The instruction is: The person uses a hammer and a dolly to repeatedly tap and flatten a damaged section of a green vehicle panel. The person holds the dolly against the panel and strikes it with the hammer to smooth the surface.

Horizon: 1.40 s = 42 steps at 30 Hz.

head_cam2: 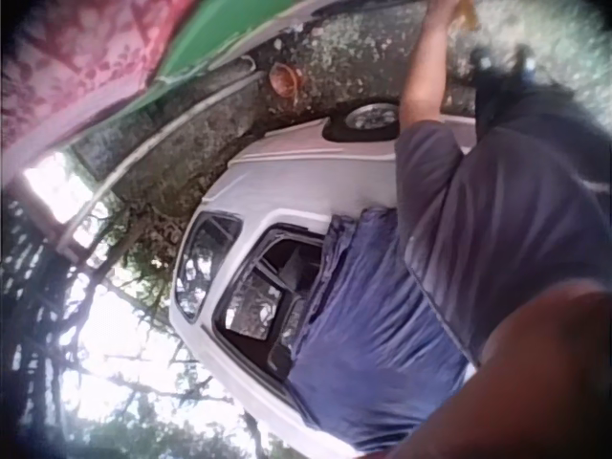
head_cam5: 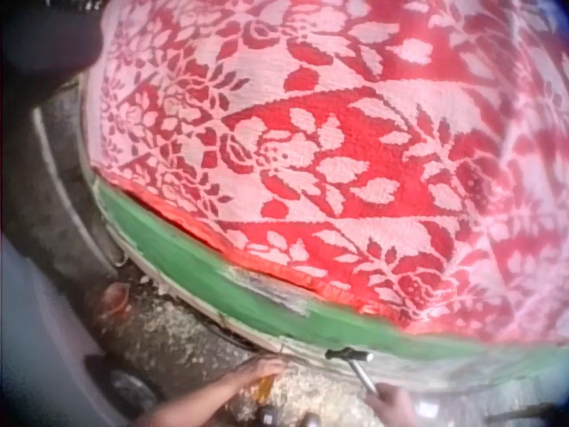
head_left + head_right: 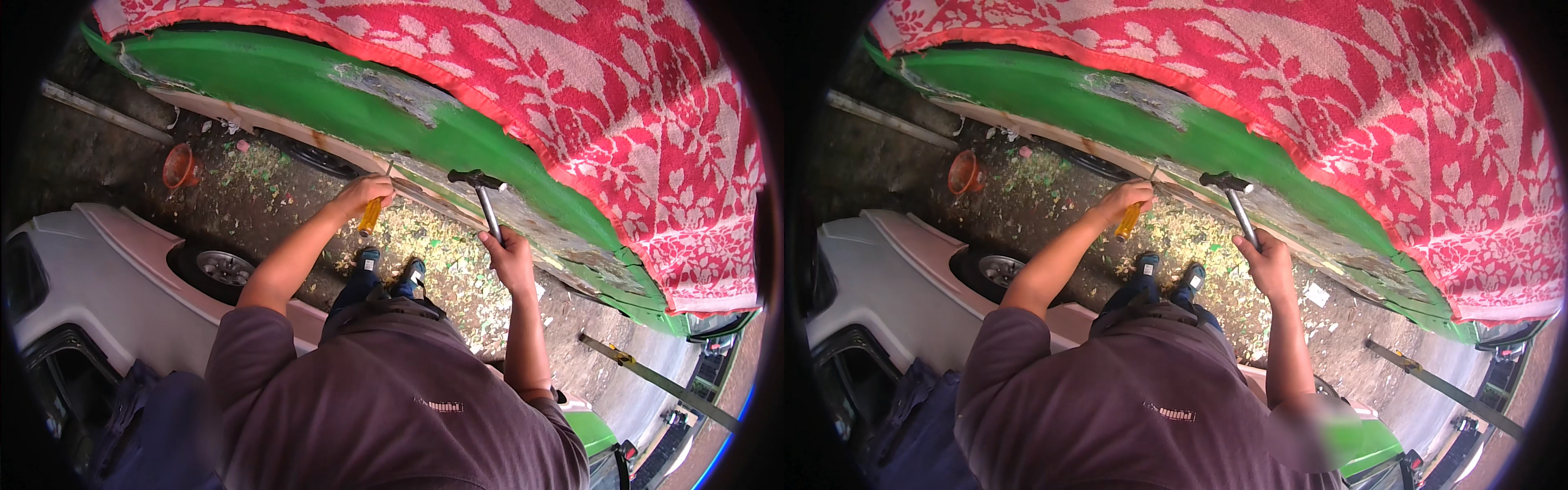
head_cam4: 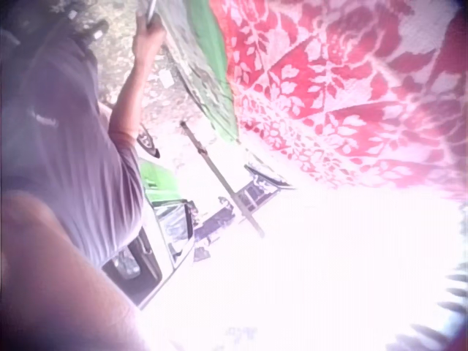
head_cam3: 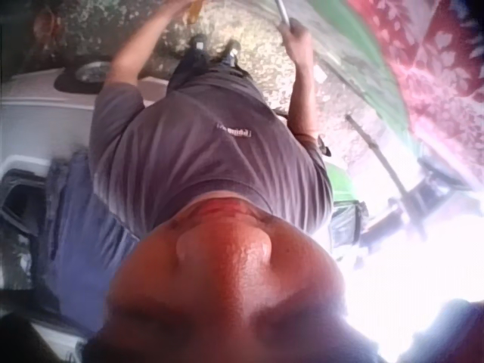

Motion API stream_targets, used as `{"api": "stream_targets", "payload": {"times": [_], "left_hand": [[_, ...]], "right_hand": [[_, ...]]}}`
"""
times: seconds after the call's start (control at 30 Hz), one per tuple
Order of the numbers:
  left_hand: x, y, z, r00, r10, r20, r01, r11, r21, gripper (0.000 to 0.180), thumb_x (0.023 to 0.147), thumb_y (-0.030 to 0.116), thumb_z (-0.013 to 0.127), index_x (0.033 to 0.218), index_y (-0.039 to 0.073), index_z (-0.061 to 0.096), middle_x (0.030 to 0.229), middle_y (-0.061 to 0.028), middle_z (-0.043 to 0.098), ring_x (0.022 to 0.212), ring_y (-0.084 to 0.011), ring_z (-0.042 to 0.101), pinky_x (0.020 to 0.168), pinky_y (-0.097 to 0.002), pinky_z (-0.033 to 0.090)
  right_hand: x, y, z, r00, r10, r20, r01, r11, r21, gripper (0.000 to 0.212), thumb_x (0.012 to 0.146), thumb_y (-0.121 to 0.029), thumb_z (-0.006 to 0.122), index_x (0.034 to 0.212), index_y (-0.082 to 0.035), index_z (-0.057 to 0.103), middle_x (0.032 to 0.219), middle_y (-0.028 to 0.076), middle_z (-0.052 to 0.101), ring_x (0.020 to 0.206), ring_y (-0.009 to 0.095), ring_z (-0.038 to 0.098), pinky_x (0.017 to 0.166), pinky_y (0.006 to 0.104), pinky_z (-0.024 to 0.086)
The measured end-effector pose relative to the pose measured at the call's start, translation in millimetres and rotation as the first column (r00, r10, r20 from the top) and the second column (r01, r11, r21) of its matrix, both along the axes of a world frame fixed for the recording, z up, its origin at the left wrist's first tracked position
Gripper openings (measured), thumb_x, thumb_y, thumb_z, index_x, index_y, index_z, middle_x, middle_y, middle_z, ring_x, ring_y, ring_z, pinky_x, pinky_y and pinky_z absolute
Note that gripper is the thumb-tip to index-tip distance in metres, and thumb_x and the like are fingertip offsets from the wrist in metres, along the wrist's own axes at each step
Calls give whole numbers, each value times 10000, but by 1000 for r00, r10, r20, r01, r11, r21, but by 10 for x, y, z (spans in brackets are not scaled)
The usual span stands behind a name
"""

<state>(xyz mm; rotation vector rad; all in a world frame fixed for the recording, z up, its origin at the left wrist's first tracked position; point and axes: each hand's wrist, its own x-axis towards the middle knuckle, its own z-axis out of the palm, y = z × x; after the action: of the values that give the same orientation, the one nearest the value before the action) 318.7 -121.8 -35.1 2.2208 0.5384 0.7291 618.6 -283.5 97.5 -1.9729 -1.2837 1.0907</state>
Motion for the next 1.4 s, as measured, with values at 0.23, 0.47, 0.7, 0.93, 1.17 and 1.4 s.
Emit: {"api": "stream_targets", "payload": {"times": [0.23, 0.47, 0.7, 0.93, 1.17, 1.4], "left_hand": [[67, 209, -184, 1000, -15, -18, 14, 999, -42, 308, 889, 102, 656, 686, 62, 428, 693, -80, 467, 693, -283, 515, 646, -379, 403], [751, 283, -88, 921, -389, 37, 390, 913, -117, 288, 888, 129, 651, 702, 36, 450, 693, -102, 502, 678, -305, 557, 641, -410, 438], [602, 467, -5, 918, -393, -52, 380, 911, -161, 292, 875, 136, 653, 703, 11, 453, 682, -117, 513, 648, -298, 556, 636, -415, 441], [1063, 238, 83, 938, -345, -41, 330, 922, -203, 232, 835, 137, 676, 721, 34, 503, 711, -112, 565, 681, -303, 595, 642, -417, 460], [950, 270, -156, 934, -323, -149, 304, 942, -139, 182, 789, 68, 669, 719, 55, 502, 712, -98, 568, 682, -284, 600, 626, -384, 463], [728, 225, 53, 965, -231, -123, 228, 973, -39, 187, 747, 29, 670, 719, 88, 495, 710, -65, 555, 695, -279, 572, 648, -400, 446]], "right_hand": [[-397, 113, 33, 995, -15, 95, 16, 1000, -8, 381, 911, -340, 727, 779, -8, 593, 583, -6, 462, 576, 97, 394, 524, 309, 348], [-462, 8, 67, 980, -137, 143, 131, 990, 47, 425, 885, -369, 739, 757, 11, 596, 556, 69, 461, 546, 160, 384, 528, 364, 365], [-283, -171, -10, 959, -246, 137, 243, 969, 39, 428, 879, -359, 743, 752, 23, 597, 567, 90, 483, 550, 165, 405, 531, 367, 375], [-129, -245, -120, 954, -251, 162, 250, 968, 24, 410, 874, -361, 743, 745, 8, 619, 545, 80, 496, 533, 162, 421, 523, 371, 380], [33, -296, -192, 967, -226, 121, 228, 974, -2, 390, 884, -347, 732, 767, 11, 631, 547, 69, 492, 533, 145, 411, 513, 358, 369], [243, -366, -298, 958, -274, 86, 273, 962, 24, 412, 890, -351, 729, 738, 10, 599, 540, 69, 472, 534, 138, 394, 506, 360, 354]]}}
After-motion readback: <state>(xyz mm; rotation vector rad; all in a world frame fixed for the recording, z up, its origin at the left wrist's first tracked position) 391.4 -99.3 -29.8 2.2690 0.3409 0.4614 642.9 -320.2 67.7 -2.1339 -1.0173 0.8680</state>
